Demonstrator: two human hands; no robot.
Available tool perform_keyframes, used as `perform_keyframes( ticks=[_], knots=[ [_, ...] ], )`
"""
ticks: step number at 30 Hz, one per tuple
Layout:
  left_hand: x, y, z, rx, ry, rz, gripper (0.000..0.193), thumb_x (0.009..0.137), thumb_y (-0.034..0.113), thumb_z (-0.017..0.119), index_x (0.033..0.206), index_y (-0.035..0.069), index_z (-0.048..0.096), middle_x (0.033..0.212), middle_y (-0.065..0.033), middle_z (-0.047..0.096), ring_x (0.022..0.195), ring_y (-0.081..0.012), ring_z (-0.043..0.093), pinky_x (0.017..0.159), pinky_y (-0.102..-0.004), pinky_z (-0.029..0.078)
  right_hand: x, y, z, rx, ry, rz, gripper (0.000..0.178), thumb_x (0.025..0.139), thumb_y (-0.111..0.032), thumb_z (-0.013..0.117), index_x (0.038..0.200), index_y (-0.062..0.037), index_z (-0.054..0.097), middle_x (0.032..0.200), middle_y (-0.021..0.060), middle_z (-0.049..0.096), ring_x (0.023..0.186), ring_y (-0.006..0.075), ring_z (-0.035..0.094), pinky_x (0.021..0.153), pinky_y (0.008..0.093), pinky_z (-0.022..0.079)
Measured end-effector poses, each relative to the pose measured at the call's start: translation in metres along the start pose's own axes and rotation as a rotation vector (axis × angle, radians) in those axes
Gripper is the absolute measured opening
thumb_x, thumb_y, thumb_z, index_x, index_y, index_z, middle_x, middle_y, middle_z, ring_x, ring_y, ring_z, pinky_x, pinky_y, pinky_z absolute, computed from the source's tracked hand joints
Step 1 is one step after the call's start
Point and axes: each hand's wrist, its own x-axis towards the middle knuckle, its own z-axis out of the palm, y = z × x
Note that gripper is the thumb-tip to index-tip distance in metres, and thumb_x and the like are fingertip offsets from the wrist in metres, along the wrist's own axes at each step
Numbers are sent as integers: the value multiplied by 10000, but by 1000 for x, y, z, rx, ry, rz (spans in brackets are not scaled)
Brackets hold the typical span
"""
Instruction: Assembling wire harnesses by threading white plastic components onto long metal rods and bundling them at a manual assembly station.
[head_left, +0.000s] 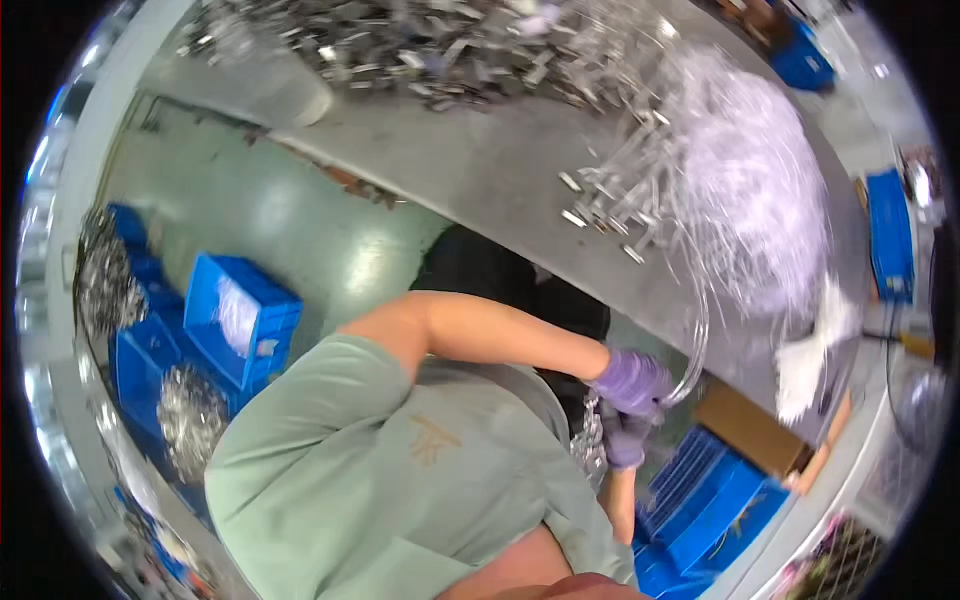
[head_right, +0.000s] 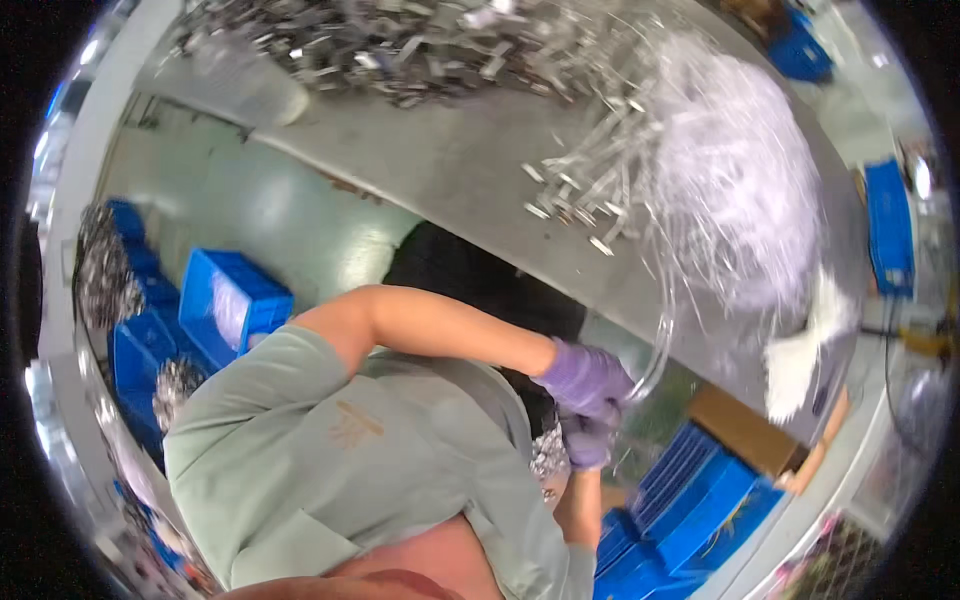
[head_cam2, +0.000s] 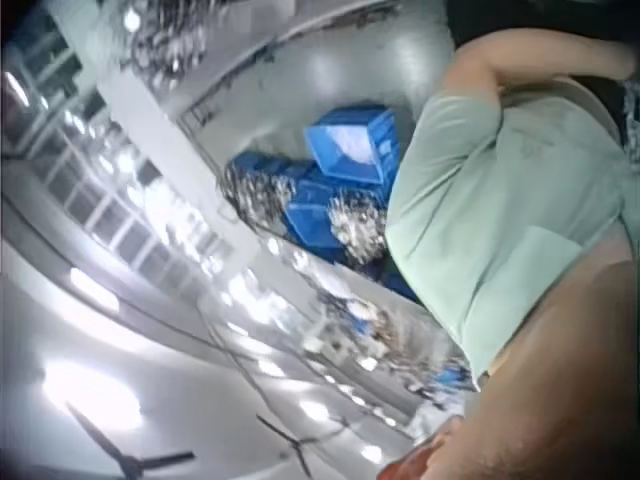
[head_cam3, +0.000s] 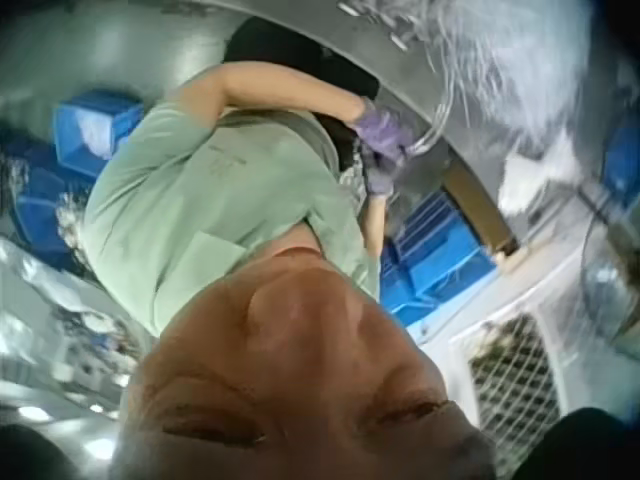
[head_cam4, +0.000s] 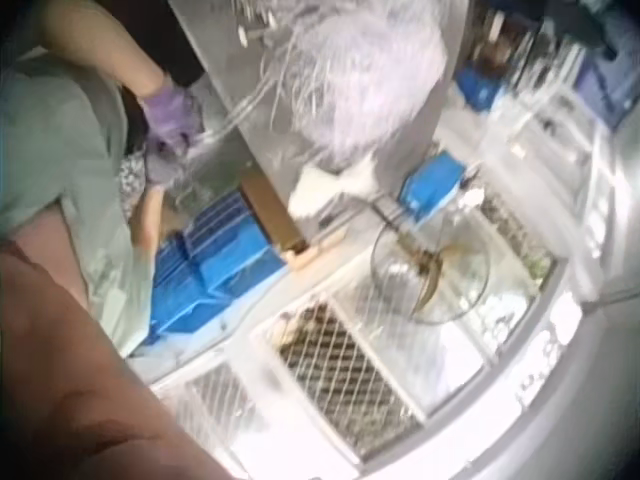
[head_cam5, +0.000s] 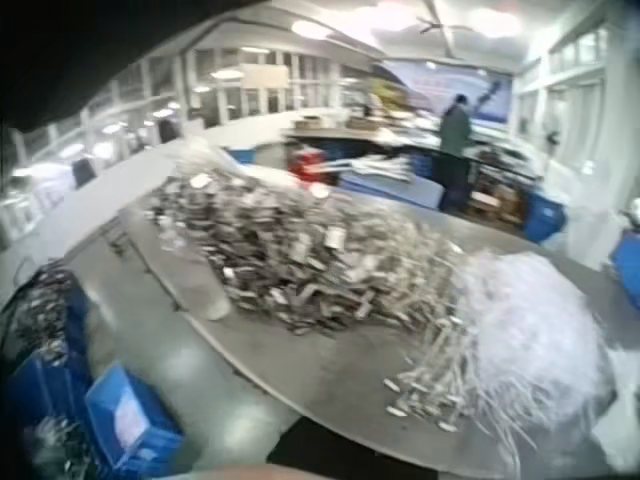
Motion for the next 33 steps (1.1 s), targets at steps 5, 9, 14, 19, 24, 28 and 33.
perform_keyframes(
  ticks=[5,9,14,19,24,28,33],
  knots=[
    [9,31,-7,217,-28,179,254,737,280,618,815,40,644,740,-177,634,724,-370,617,650,-429,477,-17,44,-34,-498,-15,-270,446,856,-172,554,1262,-14,459,1229,96,529,1107,191,505,937,331,416],
    [18,56,-22,331,-34,243,289,747,303,596,785,20,639,693,-203,609,686,-387,604,649,-437,471,-8,36,-39,-740,94,-355,565,871,-319,525,1344,-42,391,1354,85,457,1220,207,445,1000,347,383],
    [31,60,-43,101,-24,137,339,793,325,577,797,-11,624,692,-222,602,676,-359,616,659,-401,481,26,-68,-20,-275,75,-132,174,790,-63,630,954,-24,674,904,102,680,881,228,645,816,328,486],
    [74,-1,-26,-189,229,72,336,791,341,621,827,7,629,673,-143,599,560,-253,581,593,-370,476,11,-54,-34,-267,-360,-184,106,802,-62,609,883,-34,672,840,122,670,755,249,653,696,335,500],
    [114,-43,-35,-848,233,-299,243,809,321,595,777,80,602,586,-50,521,434,-176,462,413,-364,367,-34,-66,-82,-108,-530,58,113,782,-33,635,881,10,668,873,136,678,820,263,658,744,323,509],
    [145,-88,-42,-1102,310,-477,215,835,320,514,760,122,544,546,-31,451,393,-152,385,367,-337,282,-77,-96,-119,343,-336,-89,155,767,-100,677,752,46,629,731,174,645,665,262,652,588,374,511],
    [170,-141,-38,-1162,432,-551,269,846,381,522,746,132,533,555,-37,470,408,-194,413,386,-359,303,-100,-111,-191,593,92,-505,226,791,-151,663,641,-23,551,532,97,530,425,203,512,388,307,399]
  ],
)
